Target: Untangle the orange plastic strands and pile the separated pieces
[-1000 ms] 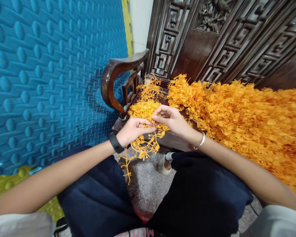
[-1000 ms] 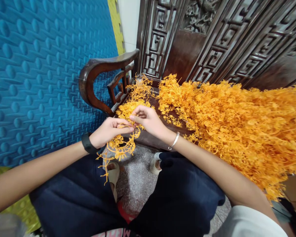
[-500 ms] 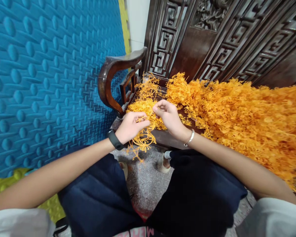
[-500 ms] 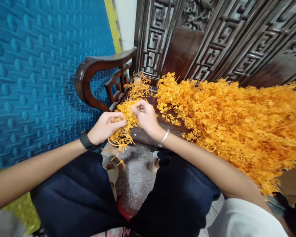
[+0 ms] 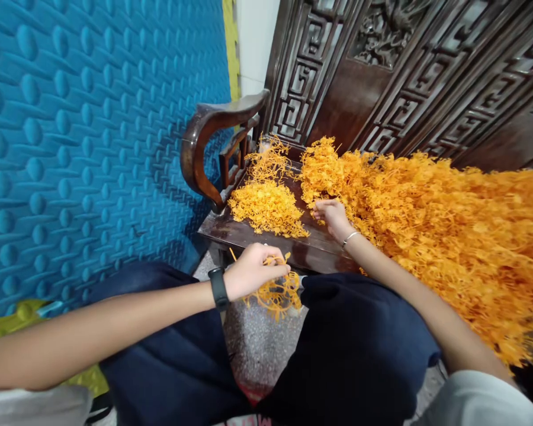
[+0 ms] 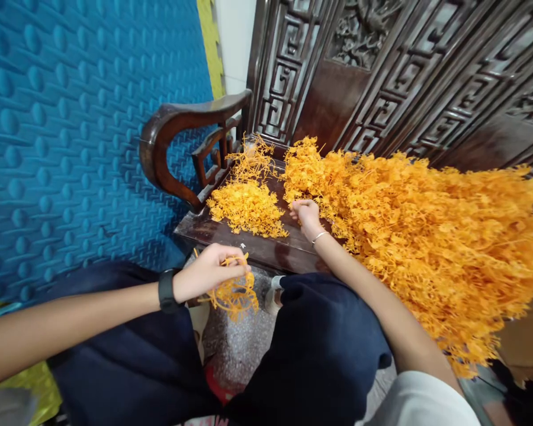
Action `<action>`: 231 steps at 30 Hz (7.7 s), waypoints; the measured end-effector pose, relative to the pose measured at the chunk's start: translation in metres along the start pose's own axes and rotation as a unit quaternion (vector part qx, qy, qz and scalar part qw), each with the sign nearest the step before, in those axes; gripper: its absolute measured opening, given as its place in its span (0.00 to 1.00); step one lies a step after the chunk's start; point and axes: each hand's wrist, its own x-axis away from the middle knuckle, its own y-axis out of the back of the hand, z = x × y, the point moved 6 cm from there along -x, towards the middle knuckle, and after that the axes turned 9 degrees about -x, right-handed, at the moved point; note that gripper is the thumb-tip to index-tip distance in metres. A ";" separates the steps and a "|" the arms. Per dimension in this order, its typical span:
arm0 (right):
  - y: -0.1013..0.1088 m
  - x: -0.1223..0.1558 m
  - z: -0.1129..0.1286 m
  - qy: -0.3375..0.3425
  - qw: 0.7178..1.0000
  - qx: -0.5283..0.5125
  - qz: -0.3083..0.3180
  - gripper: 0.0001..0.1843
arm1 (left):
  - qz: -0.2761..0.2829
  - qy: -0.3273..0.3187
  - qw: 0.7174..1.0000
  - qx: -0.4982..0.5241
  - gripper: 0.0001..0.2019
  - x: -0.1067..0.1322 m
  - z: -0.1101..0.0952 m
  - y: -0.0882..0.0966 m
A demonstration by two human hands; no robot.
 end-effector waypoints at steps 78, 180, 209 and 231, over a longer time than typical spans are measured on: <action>-0.065 0.137 0.127 0.334 0.832 -0.020 0.442 0.07 | -0.064 -0.154 0.986 0.023 0.15 -0.020 -0.022 0.082; -0.076 0.118 0.111 0.442 0.816 0.110 0.357 0.10 | -0.074 -0.005 0.983 0.166 0.13 -0.060 -0.003 0.084; -0.066 0.092 0.097 0.283 0.913 -0.054 0.288 0.08 | -0.060 -0.047 0.996 0.036 0.12 -0.047 -0.010 0.075; -0.076 0.101 0.100 0.319 0.886 -0.054 0.332 0.13 | -0.123 -0.041 0.985 0.117 0.11 -0.046 -0.002 0.072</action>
